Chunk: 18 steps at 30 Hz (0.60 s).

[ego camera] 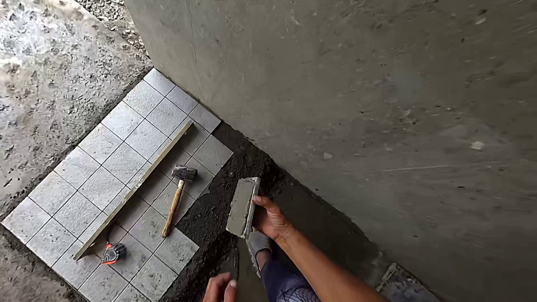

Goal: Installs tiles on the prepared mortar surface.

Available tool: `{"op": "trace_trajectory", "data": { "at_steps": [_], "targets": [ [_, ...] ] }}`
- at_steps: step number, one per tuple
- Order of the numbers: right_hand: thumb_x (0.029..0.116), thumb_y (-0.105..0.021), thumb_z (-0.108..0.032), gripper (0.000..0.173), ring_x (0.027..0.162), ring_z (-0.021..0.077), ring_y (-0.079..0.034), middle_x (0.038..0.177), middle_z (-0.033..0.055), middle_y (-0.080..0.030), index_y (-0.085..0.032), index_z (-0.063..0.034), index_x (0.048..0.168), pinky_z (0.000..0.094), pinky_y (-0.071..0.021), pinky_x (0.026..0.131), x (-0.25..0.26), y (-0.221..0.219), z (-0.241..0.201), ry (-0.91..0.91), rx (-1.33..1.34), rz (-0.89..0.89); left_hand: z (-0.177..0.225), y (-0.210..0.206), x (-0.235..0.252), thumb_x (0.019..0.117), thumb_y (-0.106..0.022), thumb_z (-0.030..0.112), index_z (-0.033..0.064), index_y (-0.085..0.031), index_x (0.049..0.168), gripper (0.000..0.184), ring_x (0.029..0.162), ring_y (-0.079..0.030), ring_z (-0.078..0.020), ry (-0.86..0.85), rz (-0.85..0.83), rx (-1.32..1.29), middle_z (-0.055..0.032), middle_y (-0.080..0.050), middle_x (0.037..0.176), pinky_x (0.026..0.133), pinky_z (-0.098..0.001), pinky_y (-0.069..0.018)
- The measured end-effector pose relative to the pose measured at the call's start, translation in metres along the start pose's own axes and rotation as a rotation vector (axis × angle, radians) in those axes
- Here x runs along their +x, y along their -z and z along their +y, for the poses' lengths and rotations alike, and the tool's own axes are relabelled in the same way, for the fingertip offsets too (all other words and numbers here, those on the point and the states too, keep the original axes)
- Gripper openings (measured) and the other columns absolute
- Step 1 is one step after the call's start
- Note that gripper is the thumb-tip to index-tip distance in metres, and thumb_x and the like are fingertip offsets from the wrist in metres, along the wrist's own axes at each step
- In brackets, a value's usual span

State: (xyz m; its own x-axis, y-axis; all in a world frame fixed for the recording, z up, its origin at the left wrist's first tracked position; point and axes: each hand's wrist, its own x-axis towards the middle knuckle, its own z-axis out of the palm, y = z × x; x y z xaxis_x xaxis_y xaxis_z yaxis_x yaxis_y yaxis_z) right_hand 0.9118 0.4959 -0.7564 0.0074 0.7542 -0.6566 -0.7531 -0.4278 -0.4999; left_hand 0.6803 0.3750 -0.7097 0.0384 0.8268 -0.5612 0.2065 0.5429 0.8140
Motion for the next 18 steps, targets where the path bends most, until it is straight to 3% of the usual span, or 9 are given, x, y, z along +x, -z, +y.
{"op": "trace_trajectory", "data": {
  "at_steps": [4,9,12,14,16,18],
  "targets": [
    [0.0731,-0.086,-0.049,0.068,0.097,0.0231,-0.073,0.11,0.0107,-0.073,-0.06,-0.0204,0.129,0.0414,-0.0624,0.08,0.039,0.019,-0.007,-0.013,0.102,-0.034,0.009,-0.088,0.088,0.088,-0.074,0.013,-0.007,-0.065,0.117,0.037,0.094,-0.067,-0.0137,-0.419,0.298,0.022,-0.0146,-0.065,0.11,0.079,-0.027,-0.0607],
    [0.0743,-0.085,-0.051,0.068,0.101,0.0277,-0.073,0.112,0.0153,-0.073,-0.061,-0.0158,0.127,0.0456,-0.0619,0.086,0.096,0.046,-0.003,0.08,0.159,-0.074,-0.012,-0.116,0.187,0.086,-0.073,0.009,-0.0005,-0.071,0.103,0.02,0.094,-0.066,-0.0124,-0.746,0.404,0.107,-0.0093,-0.065,0.1,0.082,-0.0233,-0.0595],
    [0.0775,-0.081,-0.055,0.072,0.096,0.0267,-0.074,0.111,0.0134,-0.073,-0.054,-0.0192,0.134,0.0433,-0.0632,0.077,0.134,0.061,-0.001,0.113,0.121,-0.045,-0.021,-0.119,0.234,0.0876,-0.074,0.01,0.0013,-0.073,0.1,0.016,0.095,-0.066,-0.0124,-0.848,0.386,0.158,-0.0092,-0.065,0.1,0.084,-0.0224,-0.0583],
    [0.0844,-0.074,-0.059,0.074,0.098,0.0273,-0.072,0.116,0.0112,-0.07,-0.046,-0.0224,0.142,0.0449,-0.0629,0.077,0.16,0.071,-0.001,0.115,0.097,-0.04,-0.02,-0.121,0.264,0.0882,-0.075,0.011,0.0029,-0.074,0.101,0.015,0.096,-0.066,-0.0127,-0.868,0.347,0.176,-0.0098,-0.065,0.105,0.085,-0.0241,-0.0592],
    [0.0919,-0.062,-0.063,0.071,0.096,0.0298,-0.073,0.118,0.0122,-0.069,-0.042,-0.0211,0.145,0.0483,-0.0631,0.077,0.187,0.075,-0.002,0.123,0.077,-0.007,-0.015,-0.122,0.295,0.0897,-0.074,0.01,0.0029,-0.074,0.103,0.015,0.091,-0.068,-0.0122,-0.871,0.292,0.211,-0.0101,-0.068,0.108,0.079,-0.0253,-0.0606],
    [0.1008,-0.047,-0.063,0.066,0.1,0.0337,-0.071,0.126,0.0152,-0.065,-0.032,-0.0229,0.152,0.051,-0.0619,0.08,0.216,0.082,-0.005,0.115,0.025,0.012,-0.008,-0.12,0.329,0.0912,-0.072,0.011,0.0029,-0.073,0.103,0.014,0.079,-0.066,-0.0099,-0.861,0.24,0.255,-0.0074,-0.068,0.102,0.069,-0.0241,-0.0594]
  ]
}}
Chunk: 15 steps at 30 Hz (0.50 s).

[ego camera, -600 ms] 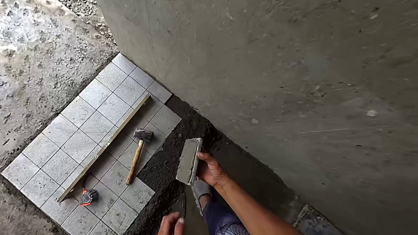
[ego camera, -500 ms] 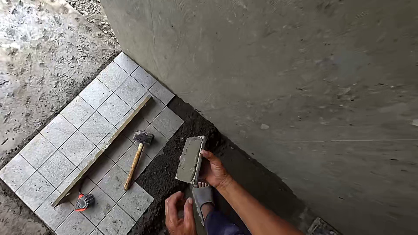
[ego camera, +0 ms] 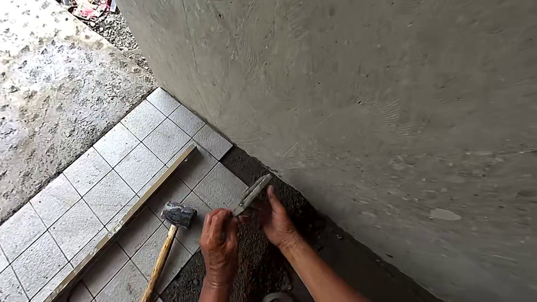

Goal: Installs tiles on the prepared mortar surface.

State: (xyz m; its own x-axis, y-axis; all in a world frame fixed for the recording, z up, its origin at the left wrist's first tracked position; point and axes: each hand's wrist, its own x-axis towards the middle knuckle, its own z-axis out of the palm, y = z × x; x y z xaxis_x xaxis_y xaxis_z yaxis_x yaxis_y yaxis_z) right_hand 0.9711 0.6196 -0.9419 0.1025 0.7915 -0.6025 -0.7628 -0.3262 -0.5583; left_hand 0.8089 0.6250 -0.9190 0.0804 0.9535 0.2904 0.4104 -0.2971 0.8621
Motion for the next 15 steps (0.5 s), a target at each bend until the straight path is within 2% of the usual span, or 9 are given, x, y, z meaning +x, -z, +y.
{"op": "trace_trajectory", "data": {
  "at_steps": [3,6,8,11,15],
  "targets": [
    [0.1069,-0.045,-0.049,0.049,0.09,0.0355,-0.072,0.113,0.0167,-0.067,-0.036,-0.0237,0.148,0.0522,-0.0627,0.074,0.038,0.006,-0.003,-0.001,-0.095,0.086,-0.027,-0.006,0.051,0.0932,-0.072,0.013,0.007,-0.072,0.104,0.013,0.069,-0.062,-0.008,0.067,-0.137,0.037,-0.0023,-0.068,0.093,0.062,-0.0253,-0.0562],
    [0.1078,-0.05,-0.039,0.047,0.089,0.0377,-0.071,0.115,0.0191,-0.064,-0.033,-0.0224,0.149,0.0534,-0.0616,0.069,0.058,0.012,-0.005,-0.021,-0.164,0.146,-0.053,-0.014,0.111,0.0966,-0.071,0.015,0.0059,-0.072,0.109,0.015,0.07,-0.066,-0.0158,0.267,-0.341,0.078,-0.007,-0.072,0.095,0.066,-0.0374,-0.0587],
    [0.108,-0.051,-0.035,0.047,0.085,0.0381,-0.072,0.113,0.021,-0.066,-0.032,-0.0202,0.148,0.0505,-0.0621,0.065,0.063,0.015,-0.004,-0.047,-0.171,0.179,-0.079,-0.024,0.148,0.0975,-0.071,0.017,0.0058,-0.073,0.108,0.015,0.071,-0.068,-0.0195,0.316,-0.463,0.079,-0.0092,-0.073,0.094,0.067,-0.0416,-0.0585],
    [0.1088,-0.05,-0.03,0.046,0.083,0.0381,-0.073,0.109,0.0215,-0.068,-0.031,-0.0179,0.148,0.048,-0.0616,0.062,0.065,0.017,0.0,-0.097,-0.121,0.209,-0.109,-0.051,0.189,0.0956,-0.072,0.015,0.005,-0.075,0.102,0.012,0.063,-0.063,-0.0174,0.387,-0.593,0.076,-0.0095,-0.071,0.084,0.059,-0.0374,-0.0536],
    [0.1099,-0.047,-0.026,0.044,0.081,0.0371,-0.073,0.107,0.0223,-0.069,-0.03,-0.0162,0.149,0.0452,-0.061,0.06,0.069,0.016,0.005,-0.141,-0.045,0.23,-0.114,-0.08,0.221,0.0965,-0.071,0.014,0.0053,-0.074,0.102,0.011,0.057,-0.056,-0.0142,0.513,-0.723,0.218,-0.0085,-0.068,0.08,0.056,-0.033,-0.0504]
  ]
}}
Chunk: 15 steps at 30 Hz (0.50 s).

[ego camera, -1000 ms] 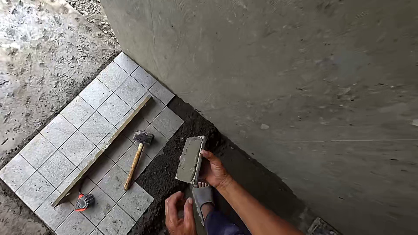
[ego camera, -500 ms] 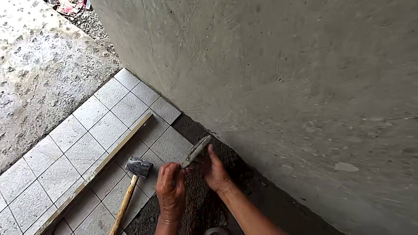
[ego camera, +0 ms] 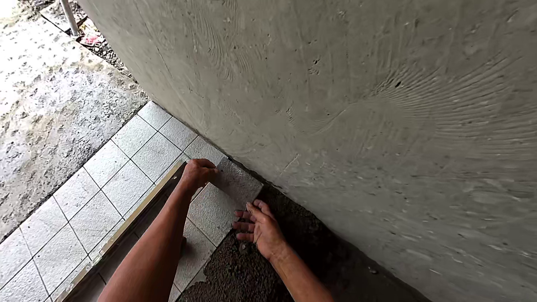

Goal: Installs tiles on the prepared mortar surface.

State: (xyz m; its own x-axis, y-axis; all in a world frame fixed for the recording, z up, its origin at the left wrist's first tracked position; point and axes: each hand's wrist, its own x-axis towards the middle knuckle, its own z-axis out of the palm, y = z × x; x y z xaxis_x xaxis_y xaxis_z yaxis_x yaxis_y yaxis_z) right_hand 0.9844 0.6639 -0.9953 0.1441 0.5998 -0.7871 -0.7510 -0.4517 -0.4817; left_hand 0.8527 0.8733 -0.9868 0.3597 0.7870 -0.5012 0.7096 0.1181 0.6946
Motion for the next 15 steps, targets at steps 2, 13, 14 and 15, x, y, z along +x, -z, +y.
{"op": "trace_trajectory", "data": {
  "at_steps": [2,13,14,15],
  "targets": [
    [0.1097,-0.048,-0.026,0.046,0.08,0.0369,-0.074,0.107,0.0221,-0.07,-0.03,-0.0161,0.15,0.0452,-0.0611,0.06,0.0,0.0,-0.001,-0.009,0.019,0.004,0.003,-0.004,0.013,0.0972,-0.07,0.015,0.0053,-0.074,0.103,0.012,0.053,-0.052,-0.0132,0.048,-0.027,0.056,-0.008,-0.065,0.076,0.053,-0.031,-0.0477],
    [0.1102,-0.046,-0.029,0.045,0.076,0.0347,-0.073,0.103,0.0218,-0.071,-0.036,-0.0152,0.152,0.0438,-0.0603,0.058,0.001,0.002,-0.005,-0.013,-0.036,0.045,0.008,-0.026,-0.005,0.0977,-0.065,0.022,0.0078,-0.077,0.1,0.019,0.088,-0.071,-0.0322,-0.089,0.2,0.267,-0.0141,-0.074,0.094,0.084,-0.0592,-0.0545],
    [0.1102,-0.046,-0.027,0.042,0.075,0.0339,-0.073,0.103,0.0213,-0.071,-0.041,-0.0125,0.149,0.0436,-0.0603,0.057,-0.003,0.006,-0.004,0.013,-0.099,0.053,0.003,-0.022,-0.03,0.0991,-0.065,0.023,0.0078,-0.077,0.101,0.019,0.089,-0.071,-0.03,-0.089,0.291,0.224,-0.013,-0.073,0.096,0.084,-0.0572,-0.0553],
    [0.1099,-0.048,-0.024,0.04,0.073,0.0324,-0.073,0.102,0.0205,-0.071,-0.044,-0.0088,0.147,0.0432,-0.061,0.058,-0.006,0.01,-0.004,0.079,-0.193,0.066,-0.006,-0.015,-0.063,0.1005,-0.065,0.024,0.0082,-0.076,0.104,0.02,0.092,-0.07,-0.0273,-0.085,0.394,0.187,-0.0114,-0.072,0.1,0.086,-0.0547,-0.0557]
  ]
}}
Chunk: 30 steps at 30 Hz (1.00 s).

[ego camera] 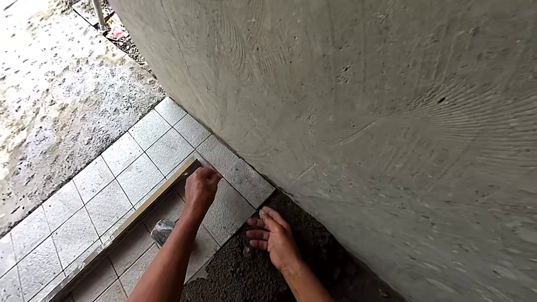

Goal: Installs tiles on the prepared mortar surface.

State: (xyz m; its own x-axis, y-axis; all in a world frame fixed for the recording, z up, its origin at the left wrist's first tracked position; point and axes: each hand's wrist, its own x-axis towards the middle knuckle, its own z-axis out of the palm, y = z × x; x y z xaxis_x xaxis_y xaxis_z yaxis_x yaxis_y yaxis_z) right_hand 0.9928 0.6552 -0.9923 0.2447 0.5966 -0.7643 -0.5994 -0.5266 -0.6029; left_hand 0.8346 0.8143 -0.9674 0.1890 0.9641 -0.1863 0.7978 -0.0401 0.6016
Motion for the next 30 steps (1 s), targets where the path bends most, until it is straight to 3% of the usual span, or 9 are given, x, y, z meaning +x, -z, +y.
{"op": "trace_trajectory", "data": {
  "at_steps": [3,6,8,11,15,20,23,25,30],
  "targets": [
    [0.1037,-0.058,-0.015,0.035,0.082,0.0233,-0.073,0.107,0.0163,-0.071,-0.059,0.0014,0.134,0.0394,-0.0634,0.071,0.006,0.008,-0.002,0.456,-0.486,0.068,-0.059,0.047,-0.106,0.0995,-0.065,0.026,0.0054,-0.071,0.118,0.029,0.101,-0.067,-0.0275,0.112,0.293,0.005,-0.0138,-0.069,0.114,0.089,-0.0521,-0.0557],
    [0.0982,-0.064,-0.018,0.033,0.118,0.0308,-0.064,0.13,0.017,-0.065,-0.069,-0.0033,0.128,0.0512,-0.054,0.099,0.036,-0.002,-0.008,0.913,-1.025,0.08,-0.133,0.05,-0.2,0.0853,-0.073,0.016,-0.0017,-0.061,0.134,0.053,0.124,-0.056,-0.0452,0.381,0.216,0.089,-0.0288,-0.058,0.133,0.103,-0.0626,-0.045],
    [0.0975,-0.064,-0.021,0.037,0.135,0.0356,-0.053,0.145,0.0178,-0.057,-0.068,-0.0056,0.131,0.055,-0.0447,0.111,0.054,-0.017,-0.012,0.997,-1.291,0.028,-0.163,0.033,-0.234,0.0776,-0.074,0.01,-0.0013,-0.06,0.135,0.06,0.127,-0.052,-0.0484,0.499,0.123,0.179,-0.0302,-0.056,0.134,0.104,-0.0648,-0.0424],
    [0.0971,-0.065,-0.023,0.043,0.146,0.0388,-0.039,0.156,0.0178,-0.045,-0.063,-0.0084,0.138,0.0627,-0.0347,0.114,0.069,-0.031,-0.014,0.94,-1.576,-0.015,-0.185,0.014,-0.249,0.0791,-0.069,0.008,-0.0023,-0.067,0.121,0.043,0.115,-0.06,-0.0465,0.486,0.153,0.285,-0.0279,-0.063,0.12,0.097,-0.0631,-0.0469],
    [0.0974,-0.063,-0.019,0.04,0.146,0.0358,-0.04,0.155,0.0138,-0.048,-0.065,-0.0119,0.137,0.0634,-0.0353,0.112,0.081,-0.022,-0.007,0.982,-1.618,0.029,-0.159,0.029,-0.24,0.0837,-0.066,0.013,-0.0013,-0.068,0.108,0.028,0.087,-0.067,-0.0377,0.564,0.038,0.113,-0.0202,-0.068,0.093,0.077,-0.061,-0.0513],
    [0.0988,-0.061,-0.018,0.036,0.144,0.0335,-0.044,0.153,0.0108,-0.052,-0.067,-0.0116,0.134,0.0624,-0.0361,0.112,0.081,-0.016,-0.005,1.017,-1.546,0.028,-0.082,0.016,-0.202,0.0887,-0.054,0.022,0.0029,-0.06,0.111,0.03,0.048,-0.056,-0.0168,0.491,-0.11,-0.566,-0.0049,-0.06,0.068,0.044,-0.0339,-0.0505],
    [0.0971,-0.064,-0.014,0.05,0.143,0.0347,-0.045,0.154,0.0099,-0.052,-0.056,-0.0092,0.146,0.0631,-0.037,0.111,0.08,-0.014,-0.005,1.043,-1.47,0.033,-0.03,-0.002,-0.155,0.1092,-0.041,0.04,0.0026,-0.057,0.115,0.041,0.044,-0.051,-0.0141,0.438,-0.193,-0.787,-0.0043,-0.055,0.065,0.041,-0.0281,-0.0472],
    [0.0966,-0.066,-0.015,0.063,0.142,0.0371,-0.047,0.157,0.0129,-0.047,-0.043,-0.0053,0.154,0.0629,-0.0361,0.111,0.082,-0.012,-0.005,1.044,-1.435,0.044,-0.008,-0.023,-0.13,0.1114,-0.034,0.043,0.0014,-0.058,0.116,0.048,0.044,-0.051,-0.0146,0.413,-0.228,-0.815,-0.0055,-0.055,0.065,0.042,-0.0281,-0.0473],
    [0.0943,-0.068,-0.018,0.071,0.135,0.0407,-0.052,0.154,0.021,-0.048,-0.036,0.0017,0.155,0.0659,-0.0354,0.111,0.085,-0.008,-0.003,1.037,-1.327,0.068,0.013,-0.075,-0.099,0.109,-0.031,0.053,0.0044,-0.058,0.108,0.055,0.047,-0.053,-0.0177,0.329,-0.229,-0.732,-0.0068,-0.055,0.064,0.047,-0.0329,-0.0487]
  ]
}}
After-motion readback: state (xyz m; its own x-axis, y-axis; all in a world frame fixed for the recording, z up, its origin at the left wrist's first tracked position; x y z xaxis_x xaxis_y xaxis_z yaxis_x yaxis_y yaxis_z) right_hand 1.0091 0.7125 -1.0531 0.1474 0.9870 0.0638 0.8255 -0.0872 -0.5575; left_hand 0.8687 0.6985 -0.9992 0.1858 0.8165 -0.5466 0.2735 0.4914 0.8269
